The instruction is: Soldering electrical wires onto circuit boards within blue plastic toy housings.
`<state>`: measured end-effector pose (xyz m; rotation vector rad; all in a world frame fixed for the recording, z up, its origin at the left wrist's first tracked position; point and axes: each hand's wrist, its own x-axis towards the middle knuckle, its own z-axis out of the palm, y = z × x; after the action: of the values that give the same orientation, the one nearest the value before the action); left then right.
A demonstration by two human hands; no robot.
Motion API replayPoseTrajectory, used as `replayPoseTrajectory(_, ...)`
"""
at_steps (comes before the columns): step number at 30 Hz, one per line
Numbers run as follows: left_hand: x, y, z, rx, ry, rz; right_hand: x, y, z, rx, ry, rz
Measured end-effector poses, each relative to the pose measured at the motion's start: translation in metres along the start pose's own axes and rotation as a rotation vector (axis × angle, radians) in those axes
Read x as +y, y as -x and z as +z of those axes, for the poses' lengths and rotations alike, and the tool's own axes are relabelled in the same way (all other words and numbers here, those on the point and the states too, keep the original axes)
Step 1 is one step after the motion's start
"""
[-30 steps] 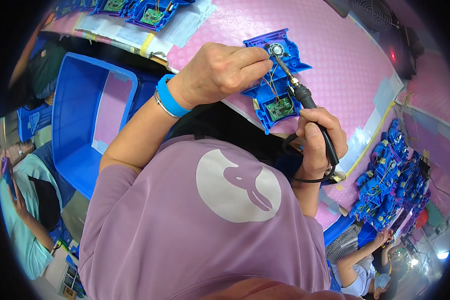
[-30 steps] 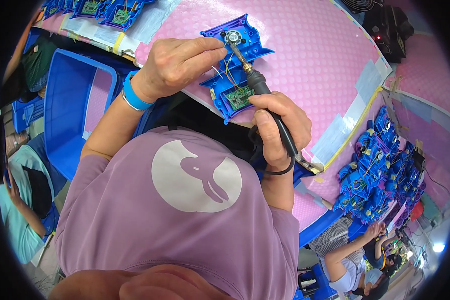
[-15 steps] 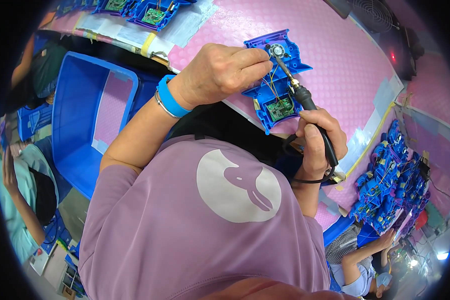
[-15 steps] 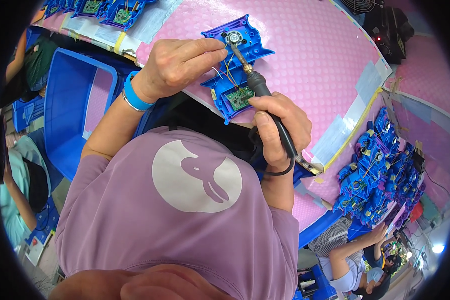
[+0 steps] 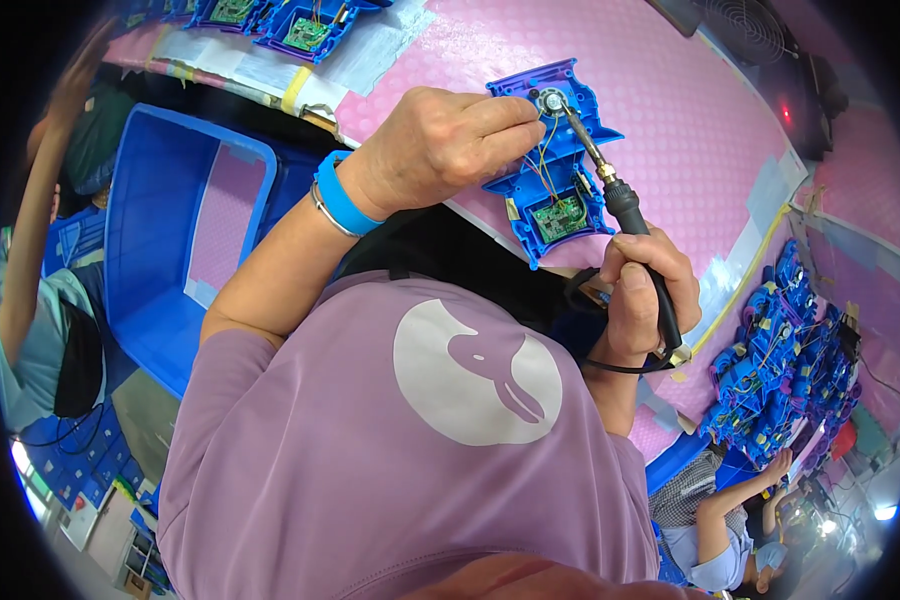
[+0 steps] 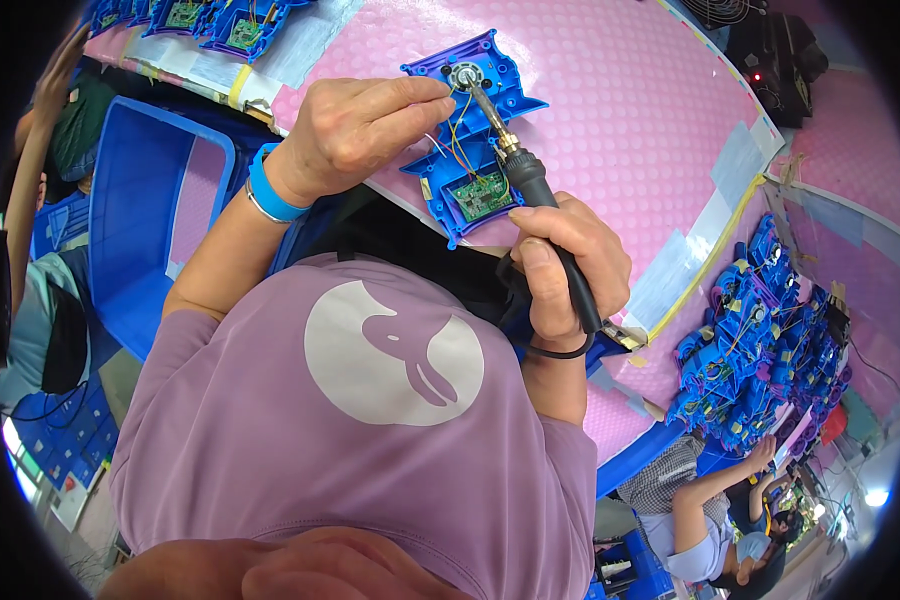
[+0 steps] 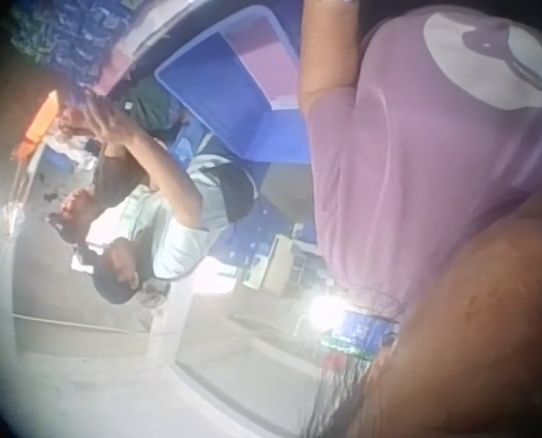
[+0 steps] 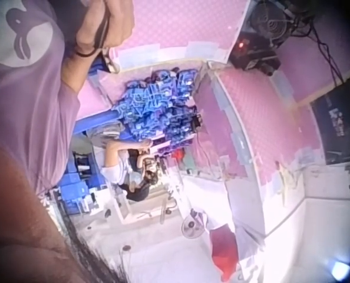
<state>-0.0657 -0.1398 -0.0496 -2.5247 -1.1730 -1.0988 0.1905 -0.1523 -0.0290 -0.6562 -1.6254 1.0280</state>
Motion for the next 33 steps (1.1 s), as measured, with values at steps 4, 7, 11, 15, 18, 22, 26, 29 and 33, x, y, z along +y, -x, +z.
replayPoseTrajectory(4, 0.0, 0.0, -0.001, -0.007, 0.009, -0.011, 0.001, 0.0, 0.001, 0.04, -0.001, 0.001)
replayPoseTrajectory(7, 0.003, 0.001, -0.001, -0.006, 0.032, -0.022, 0.0, 0.003, 0.0, 0.053, -0.001, 0.005)
replayPoseTrajectory(11, 0.004, -0.001, -0.003, -0.017, 0.047, -0.034, -0.001, 0.002, -0.001, 0.051, 0.009, -0.001)
replayPoseTrajectory(15, 0.004, -0.005, 0.0, 0.024, 0.042, -0.02, 0.001, 0.004, -0.004, 0.063, 0.011, -0.021)
replayPoseTrajectory(18, 0.001, -0.002, -0.002, -0.033, 0.062, -0.048, 0.001, 0.0, 0.001, 0.051, 0.0, -0.024)
replayPoseTrajectory(22, 0.0, -0.002, -0.007, -0.045, 0.068, -0.073, 0.0, -0.004, 0.003, 0.048, 0.007, -0.027)
replayPoseTrajectory(26, 0.001, 0.003, -0.008, -0.095, 0.061, -0.061, -0.001, 0.003, -0.005, 0.0, 0.047, -0.007)
replayPoseTrajectory(29, 0.003, 0.001, -0.006, -0.138, 0.1, -0.083, 0.003, 0.009, -0.007, 0.02, 0.071, -0.008)
replayPoseTrajectory(33, 0.013, 0.002, -0.01, -0.054, 0.094, -0.104, 0.003, 0.011, -0.011, 0.036, 0.04, -0.019)
